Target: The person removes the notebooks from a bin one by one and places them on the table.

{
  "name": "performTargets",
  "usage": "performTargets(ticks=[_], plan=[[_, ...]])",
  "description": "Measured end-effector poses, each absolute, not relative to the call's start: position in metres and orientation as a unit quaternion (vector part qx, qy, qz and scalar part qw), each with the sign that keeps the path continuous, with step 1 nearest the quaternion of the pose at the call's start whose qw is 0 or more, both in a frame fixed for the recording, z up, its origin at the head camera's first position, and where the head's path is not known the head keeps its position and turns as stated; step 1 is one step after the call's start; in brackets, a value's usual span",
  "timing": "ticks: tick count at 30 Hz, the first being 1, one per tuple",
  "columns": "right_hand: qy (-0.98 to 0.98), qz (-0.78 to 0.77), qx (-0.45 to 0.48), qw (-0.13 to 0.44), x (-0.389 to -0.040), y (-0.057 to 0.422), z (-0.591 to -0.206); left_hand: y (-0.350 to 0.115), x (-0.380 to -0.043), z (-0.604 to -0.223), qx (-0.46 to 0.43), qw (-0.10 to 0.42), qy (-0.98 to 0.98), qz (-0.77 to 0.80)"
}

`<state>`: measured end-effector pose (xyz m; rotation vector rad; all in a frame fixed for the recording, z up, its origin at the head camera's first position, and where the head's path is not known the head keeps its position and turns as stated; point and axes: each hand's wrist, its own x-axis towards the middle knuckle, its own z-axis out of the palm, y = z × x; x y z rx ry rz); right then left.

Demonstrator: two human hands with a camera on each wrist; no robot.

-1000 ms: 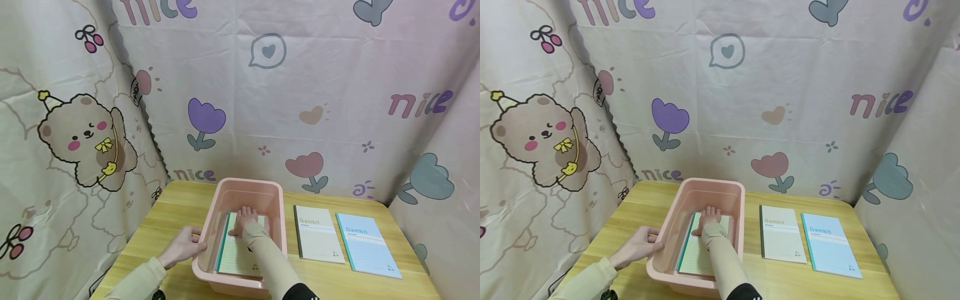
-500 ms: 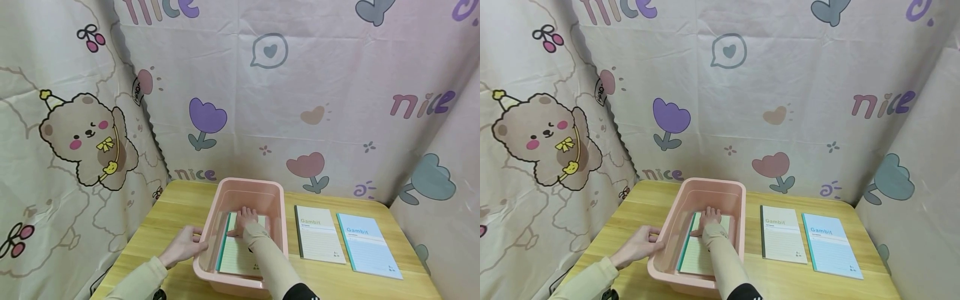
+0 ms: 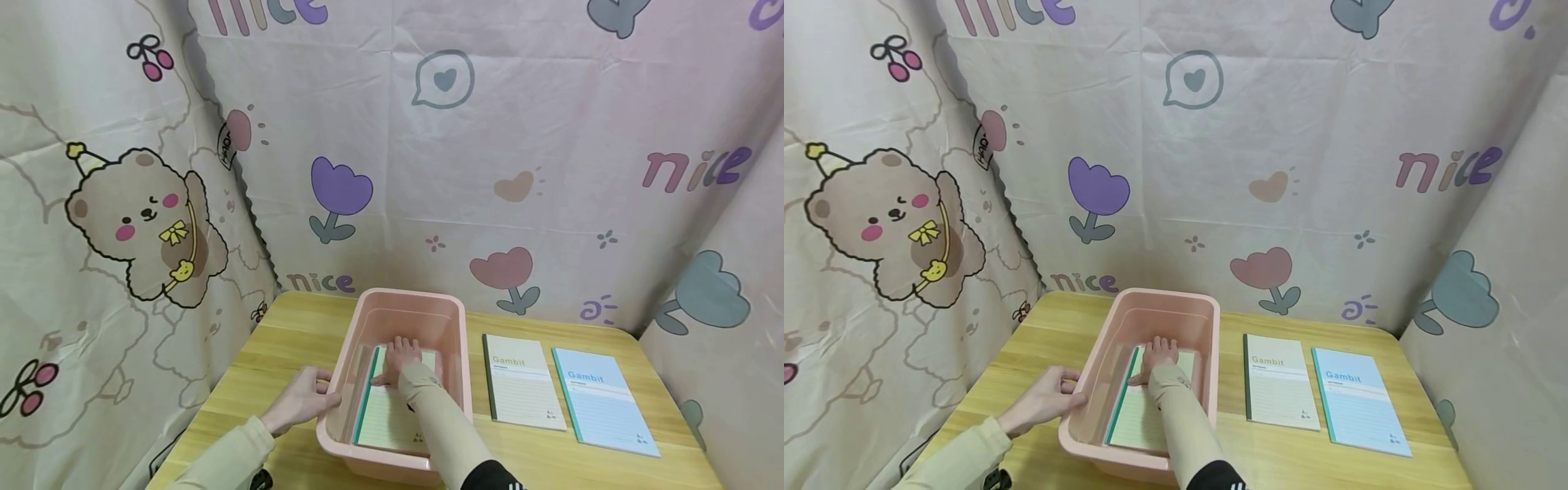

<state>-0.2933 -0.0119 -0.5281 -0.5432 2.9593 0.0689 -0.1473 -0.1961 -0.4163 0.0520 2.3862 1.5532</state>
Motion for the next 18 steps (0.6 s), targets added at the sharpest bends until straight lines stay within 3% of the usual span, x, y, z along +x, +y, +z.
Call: performTargets(ticks=[11, 18], plan=[[0.978, 0.047, -0.199, 0.035, -0.295, -0.012, -0.533, -0.196, -0.146, -0.415, 0.020, 0.149, 0.829, 0.539], [0.980, 0.032, -0.190, 0.046, -0.299, -0.015, -0.537, -0.197, -0.145, -0.415, 0.033, 0.152, 0.825, 0.544]])
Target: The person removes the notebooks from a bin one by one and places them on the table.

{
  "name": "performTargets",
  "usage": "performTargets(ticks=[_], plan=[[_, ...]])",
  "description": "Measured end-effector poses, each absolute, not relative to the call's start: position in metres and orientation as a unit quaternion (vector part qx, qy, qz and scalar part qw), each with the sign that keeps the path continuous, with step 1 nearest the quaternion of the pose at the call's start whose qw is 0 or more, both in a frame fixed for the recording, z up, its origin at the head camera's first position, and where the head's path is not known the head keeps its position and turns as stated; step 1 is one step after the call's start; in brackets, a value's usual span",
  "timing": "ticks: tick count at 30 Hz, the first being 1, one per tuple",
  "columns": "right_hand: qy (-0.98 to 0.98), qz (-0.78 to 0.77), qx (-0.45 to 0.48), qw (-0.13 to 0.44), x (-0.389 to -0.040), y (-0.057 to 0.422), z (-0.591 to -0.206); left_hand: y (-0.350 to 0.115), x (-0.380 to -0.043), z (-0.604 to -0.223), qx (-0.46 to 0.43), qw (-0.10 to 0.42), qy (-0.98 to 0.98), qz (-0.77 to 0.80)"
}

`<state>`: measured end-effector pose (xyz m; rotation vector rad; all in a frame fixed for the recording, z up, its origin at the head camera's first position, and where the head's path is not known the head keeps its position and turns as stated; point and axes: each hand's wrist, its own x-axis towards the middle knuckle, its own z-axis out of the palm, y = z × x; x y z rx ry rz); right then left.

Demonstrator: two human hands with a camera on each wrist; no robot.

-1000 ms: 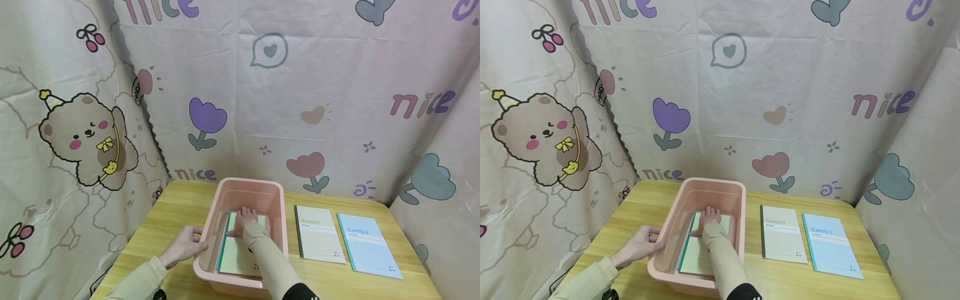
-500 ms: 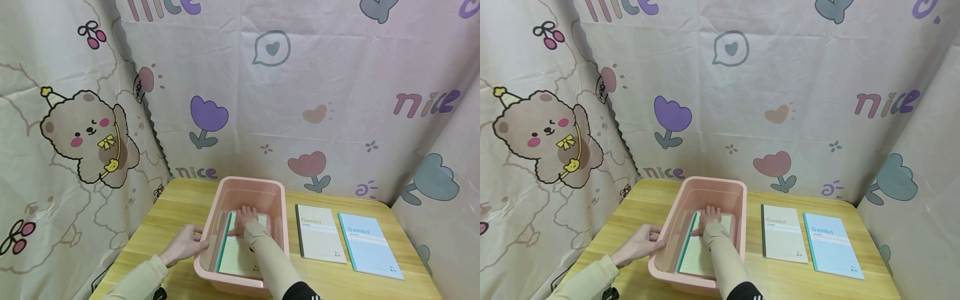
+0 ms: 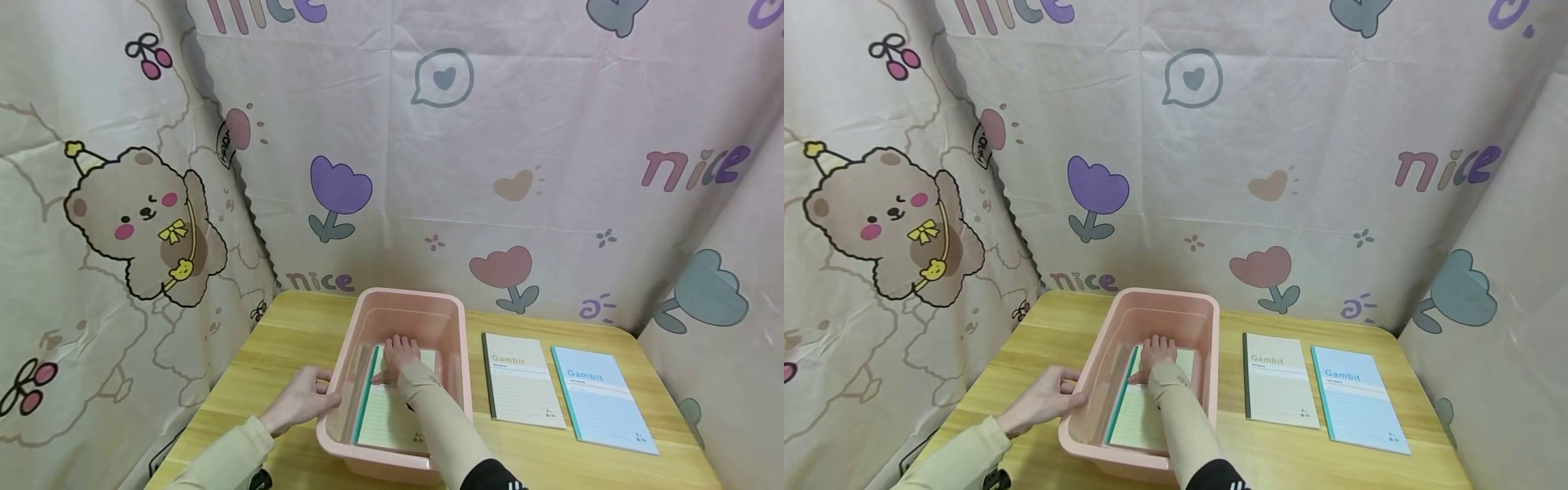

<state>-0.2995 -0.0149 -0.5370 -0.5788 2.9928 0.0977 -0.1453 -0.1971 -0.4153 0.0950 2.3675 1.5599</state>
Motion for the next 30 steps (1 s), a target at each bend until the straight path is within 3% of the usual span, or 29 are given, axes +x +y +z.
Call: performTargets(ticks=[25, 30], plan=[[0.978, -0.032, -0.205, -0.003, -0.3021, -0.0193, -0.5299, -0.1958, -0.1466, -0.4167, 0.025, 0.149, 0.831, 0.535], [0.977, -0.017, -0.210, 0.019, -0.3030, -0.0185, -0.5287, -0.1946, -0.1461, -0.4150, 0.020, 0.152, 0.835, 0.529]])
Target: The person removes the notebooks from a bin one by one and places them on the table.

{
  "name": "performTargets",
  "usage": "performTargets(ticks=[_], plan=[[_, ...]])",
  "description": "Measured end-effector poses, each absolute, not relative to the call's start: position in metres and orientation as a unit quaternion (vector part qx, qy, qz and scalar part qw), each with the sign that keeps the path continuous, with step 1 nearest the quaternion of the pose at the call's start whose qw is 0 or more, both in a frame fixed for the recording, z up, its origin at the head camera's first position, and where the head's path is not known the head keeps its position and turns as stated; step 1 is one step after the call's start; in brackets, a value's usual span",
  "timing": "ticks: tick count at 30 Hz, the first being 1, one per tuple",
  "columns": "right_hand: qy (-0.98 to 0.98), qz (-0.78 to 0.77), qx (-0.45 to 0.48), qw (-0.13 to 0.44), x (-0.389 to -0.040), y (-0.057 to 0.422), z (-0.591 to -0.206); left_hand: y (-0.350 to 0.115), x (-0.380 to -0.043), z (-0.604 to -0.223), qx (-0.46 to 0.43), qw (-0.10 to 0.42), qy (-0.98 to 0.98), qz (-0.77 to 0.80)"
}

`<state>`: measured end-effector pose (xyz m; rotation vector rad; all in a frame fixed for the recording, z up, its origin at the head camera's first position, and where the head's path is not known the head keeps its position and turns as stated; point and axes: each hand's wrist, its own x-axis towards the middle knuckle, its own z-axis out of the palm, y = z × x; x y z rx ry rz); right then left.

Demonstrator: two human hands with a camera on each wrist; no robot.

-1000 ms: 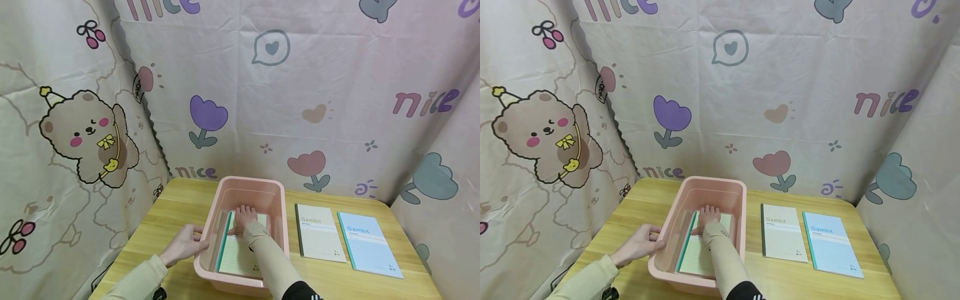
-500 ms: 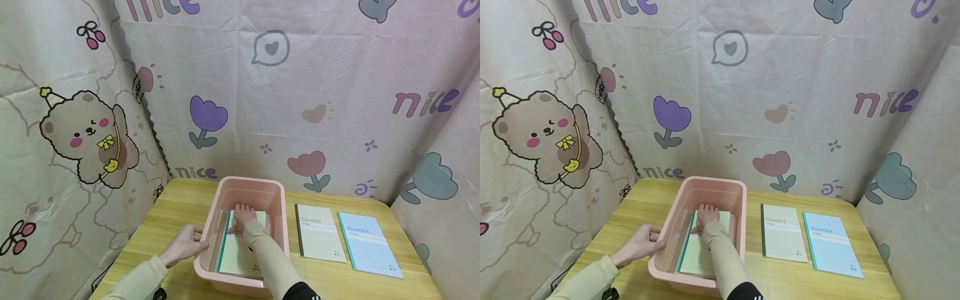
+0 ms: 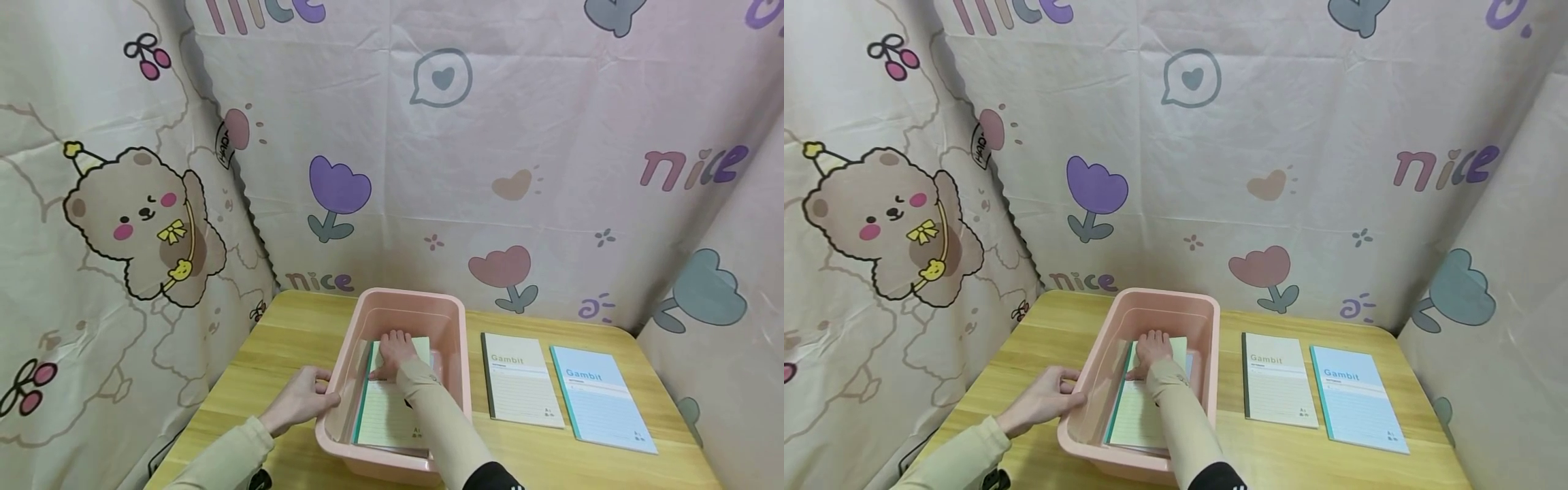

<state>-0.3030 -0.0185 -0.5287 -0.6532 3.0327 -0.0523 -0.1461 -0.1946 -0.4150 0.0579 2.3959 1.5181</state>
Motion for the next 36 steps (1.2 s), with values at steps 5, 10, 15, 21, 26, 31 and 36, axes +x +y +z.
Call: performTargets(ticks=[5, 10, 15, 21, 26, 31, 36], plan=[[0.981, -0.024, -0.187, 0.041, -0.303, -0.016, -0.527, -0.193, -0.147, -0.415, 0.021, 0.156, 0.833, 0.530], [0.988, -0.023, -0.151, 0.011, -0.302, -0.015, -0.525, -0.193, -0.147, -0.416, 0.030, 0.158, 0.826, 0.541], [0.987, -0.004, -0.156, -0.024, -0.301, -0.013, -0.518, -0.191, -0.148, -0.416, 0.029, 0.158, 0.827, 0.539], [0.985, -0.013, -0.169, -0.027, -0.304, -0.011, -0.493, -0.191, -0.147, -0.417, 0.020, 0.156, 0.828, 0.538], [0.982, -0.026, -0.185, -0.031, -0.307, -0.009, -0.451, -0.192, -0.147, -0.418, 0.009, 0.149, 0.834, 0.532], [0.977, -0.040, -0.205, -0.044, -0.306, -0.005, -0.391, -0.194, -0.147, -0.418, 0.018, 0.154, 0.833, 0.531], [0.972, -0.061, -0.221, -0.054, -0.303, 0.007, -0.321, -0.194, -0.148, -0.417, 0.015, 0.152, 0.837, 0.525]])
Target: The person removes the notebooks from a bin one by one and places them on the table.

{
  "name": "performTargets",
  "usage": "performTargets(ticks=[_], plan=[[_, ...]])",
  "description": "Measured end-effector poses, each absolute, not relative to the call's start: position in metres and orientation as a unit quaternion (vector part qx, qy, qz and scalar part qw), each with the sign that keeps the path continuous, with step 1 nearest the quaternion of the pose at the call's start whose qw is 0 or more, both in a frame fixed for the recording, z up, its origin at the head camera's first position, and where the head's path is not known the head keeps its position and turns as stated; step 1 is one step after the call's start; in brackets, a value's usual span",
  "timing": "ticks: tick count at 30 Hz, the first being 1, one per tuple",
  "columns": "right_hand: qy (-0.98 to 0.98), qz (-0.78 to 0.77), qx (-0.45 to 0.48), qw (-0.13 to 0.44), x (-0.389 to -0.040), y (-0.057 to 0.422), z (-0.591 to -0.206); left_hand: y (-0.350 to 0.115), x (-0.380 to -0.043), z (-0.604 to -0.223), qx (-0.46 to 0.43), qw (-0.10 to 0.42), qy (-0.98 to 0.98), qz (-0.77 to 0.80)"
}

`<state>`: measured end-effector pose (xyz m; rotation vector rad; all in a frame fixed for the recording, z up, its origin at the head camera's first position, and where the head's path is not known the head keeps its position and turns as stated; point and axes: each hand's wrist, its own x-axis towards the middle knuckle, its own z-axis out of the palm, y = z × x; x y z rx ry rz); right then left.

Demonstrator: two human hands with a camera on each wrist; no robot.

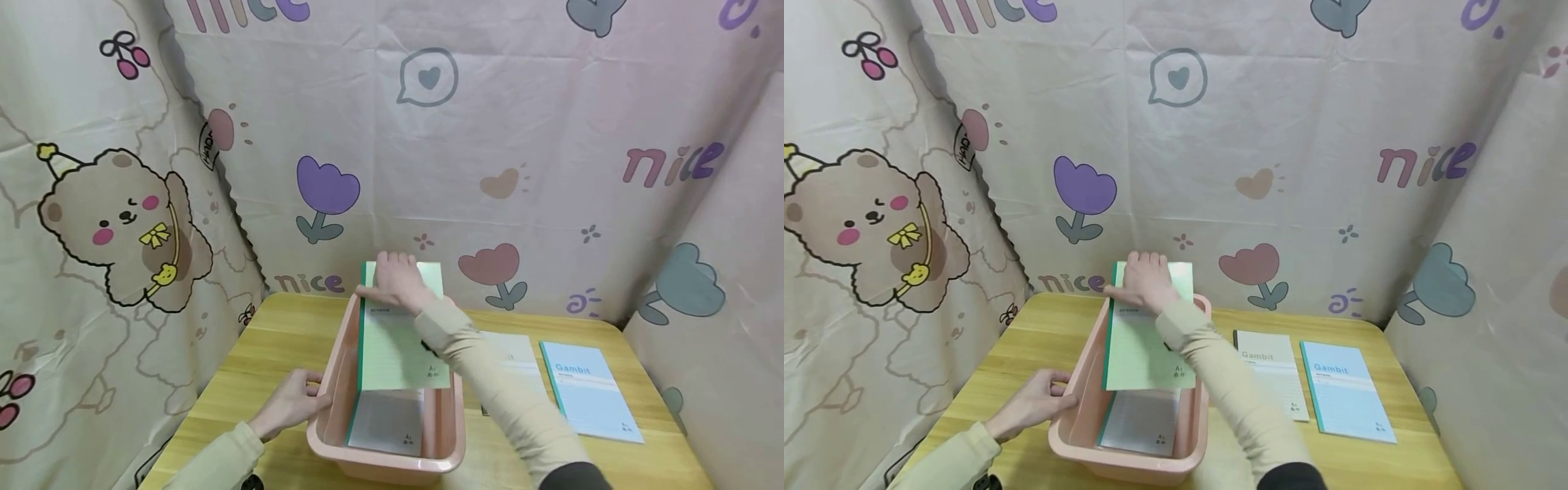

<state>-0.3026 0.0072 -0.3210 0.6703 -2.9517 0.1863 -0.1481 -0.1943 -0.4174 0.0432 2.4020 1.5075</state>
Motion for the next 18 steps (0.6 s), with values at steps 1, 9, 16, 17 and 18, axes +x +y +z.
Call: performTargets(ticks=[1, 9, 16, 17, 18], plan=[[-0.971, 0.062, 0.223, 0.059, -0.301, 0.011, -0.307, -0.195, -0.148, -0.417, 0.012, 0.151, 0.837, 0.526], [-0.966, 0.065, 0.229, 0.098, -0.276, 0.083, -0.249, -0.193, -0.149, -0.415, -0.009, 0.141, 0.844, 0.517], [-0.967, 0.064, 0.210, 0.130, -0.250, 0.180, -0.296, -0.193, -0.149, -0.417, -0.008, 0.144, 0.841, 0.521], [-0.968, 0.063, 0.205, 0.129, -0.246, 0.193, -0.308, -0.194, -0.149, -0.417, -0.008, 0.145, 0.841, 0.522], [-0.969, 0.064, 0.202, 0.126, -0.243, 0.204, -0.321, -0.194, -0.149, -0.418, -0.008, 0.146, 0.840, 0.523]])
